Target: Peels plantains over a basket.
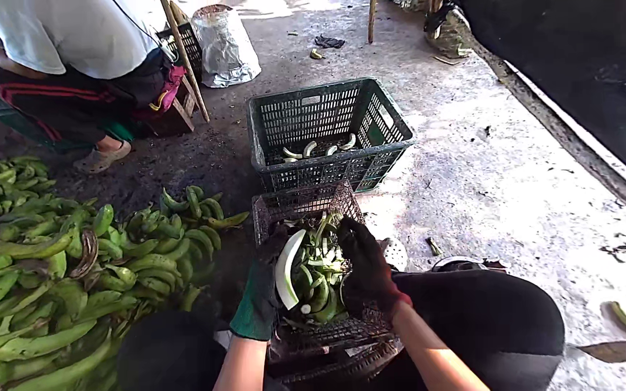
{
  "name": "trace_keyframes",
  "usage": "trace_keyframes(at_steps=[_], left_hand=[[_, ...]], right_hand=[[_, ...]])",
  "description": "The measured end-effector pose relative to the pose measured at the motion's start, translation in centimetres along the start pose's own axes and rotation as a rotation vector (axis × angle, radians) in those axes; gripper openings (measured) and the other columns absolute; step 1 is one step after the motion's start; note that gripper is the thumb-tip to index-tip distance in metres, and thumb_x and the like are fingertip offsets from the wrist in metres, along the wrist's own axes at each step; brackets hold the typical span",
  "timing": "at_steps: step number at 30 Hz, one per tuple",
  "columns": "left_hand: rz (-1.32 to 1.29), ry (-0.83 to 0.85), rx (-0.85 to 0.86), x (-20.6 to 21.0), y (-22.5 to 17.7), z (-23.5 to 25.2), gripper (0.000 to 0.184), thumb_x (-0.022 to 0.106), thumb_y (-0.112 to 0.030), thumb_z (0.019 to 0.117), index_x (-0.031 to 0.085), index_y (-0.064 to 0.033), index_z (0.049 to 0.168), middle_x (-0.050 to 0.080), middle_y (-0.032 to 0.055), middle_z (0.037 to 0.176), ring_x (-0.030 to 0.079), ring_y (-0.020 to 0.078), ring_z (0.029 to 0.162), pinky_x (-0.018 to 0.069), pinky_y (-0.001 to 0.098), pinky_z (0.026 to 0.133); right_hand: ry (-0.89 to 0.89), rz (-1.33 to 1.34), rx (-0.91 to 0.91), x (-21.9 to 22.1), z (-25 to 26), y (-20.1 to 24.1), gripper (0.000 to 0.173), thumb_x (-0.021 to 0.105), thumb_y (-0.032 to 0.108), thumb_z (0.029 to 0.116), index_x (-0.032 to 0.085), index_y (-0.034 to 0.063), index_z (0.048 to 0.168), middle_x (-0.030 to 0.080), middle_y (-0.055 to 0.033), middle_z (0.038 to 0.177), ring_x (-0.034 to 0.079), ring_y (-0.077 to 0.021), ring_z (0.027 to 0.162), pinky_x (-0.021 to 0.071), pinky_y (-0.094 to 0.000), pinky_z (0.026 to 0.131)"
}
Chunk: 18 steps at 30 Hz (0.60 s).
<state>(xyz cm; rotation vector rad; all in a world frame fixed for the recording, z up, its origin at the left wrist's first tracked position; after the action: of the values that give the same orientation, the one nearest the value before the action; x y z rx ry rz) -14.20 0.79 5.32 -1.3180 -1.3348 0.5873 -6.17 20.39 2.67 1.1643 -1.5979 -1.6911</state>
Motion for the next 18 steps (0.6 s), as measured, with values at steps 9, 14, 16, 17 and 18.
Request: trace_keyframes(at_steps=[9, 14, 16, 17, 18], left_hand=[[0.519, -0.179, 1.170, 9.6, -17.6, 8.0, 0.041, 0.054, -0.013, 0.1026, 0.048, 0.0143, 0.132, 0.062, 0.0137, 0.117, 0.061, 0.0117, 0.104, 0.0511, 0.0287, 0.098], [1.605, 0.468, 0.261, 5.1, 9.1, 11.3, 0.045, 0.064, -0.026, 0.0965, 0.061, -0.0049, 0.136, 0.059, 0.0241, 0.136, 0.056, 0.0438, 0.126, 0.0437, 0.0643, 0.104], [1.751, 0.679, -0.156, 1.8, 17.4, 9.6, 0.048, 0.058, -0.019, 0.0999, 0.052, -0.0075, 0.146, 0.044, 0.0241, 0.153, 0.041, 0.0467, 0.141, 0.0341, 0.0672, 0.112], [1.768, 0.697, -0.335, 0.3, 19.6, 8.3, 0.050, 0.053, -0.019, 0.1032, 0.046, -0.0042, 0.150, 0.038, 0.0269, 0.157, 0.036, 0.0478, 0.144, 0.0310, 0.0668, 0.114], [1.766, 0.655, -0.441, -1.1, 21.1, 7.4, 0.049, 0.051, -0.021, 0.1045, 0.047, -0.0017, 0.149, 0.040, 0.0287, 0.154, 0.037, 0.0475, 0.143, 0.0317, 0.0653, 0.114]], right_hand=[[0.461, -0.029, 0.441, -4.4, -2.5, -1.4, 0.036, 0.057, 0.031, 0.1032, 0.050, 0.0093, 0.131, 0.058, 0.0005, 0.087, 0.056, -0.0070, 0.066, 0.0517, -0.0259, 0.058], [0.300, 0.200, 0.472, -5.4, -2.0, -1.2, 0.031, 0.049, 0.029, 0.1067, 0.052, 0.0107, 0.131, 0.060, 0.0008, 0.080, 0.059, -0.0089, 0.061, 0.0526, -0.0257, 0.053], [0.336, 0.264, 0.484, -4.8, -1.9, -1.6, 0.033, 0.045, 0.030, 0.1089, 0.050, 0.0104, 0.135, 0.061, -0.0004, 0.079, 0.059, -0.0103, 0.060, 0.0527, -0.0270, 0.053], [0.358, 0.292, 0.483, -4.3, -1.9, -1.7, 0.033, 0.045, 0.029, 0.1088, 0.048, 0.0103, 0.135, 0.059, 0.0000, 0.079, 0.058, -0.0102, 0.060, 0.0528, -0.0272, 0.054], [0.371, 0.308, 0.484, -4.0, -1.8, -1.7, 0.032, 0.047, 0.028, 0.1078, 0.045, 0.0100, 0.134, 0.057, 0.0004, 0.079, 0.058, -0.0100, 0.061, 0.0530, -0.0274, 0.055]])
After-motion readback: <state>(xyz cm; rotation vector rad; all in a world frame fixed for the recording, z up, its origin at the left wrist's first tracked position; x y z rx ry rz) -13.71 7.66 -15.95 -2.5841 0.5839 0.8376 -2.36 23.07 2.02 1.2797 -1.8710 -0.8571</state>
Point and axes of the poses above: each hand's wrist, its own z-axis towards the middle knuckle, its own x-axis out of the palm, y = z × x, the point moved 7 cm from there along z, towards the middle knuckle
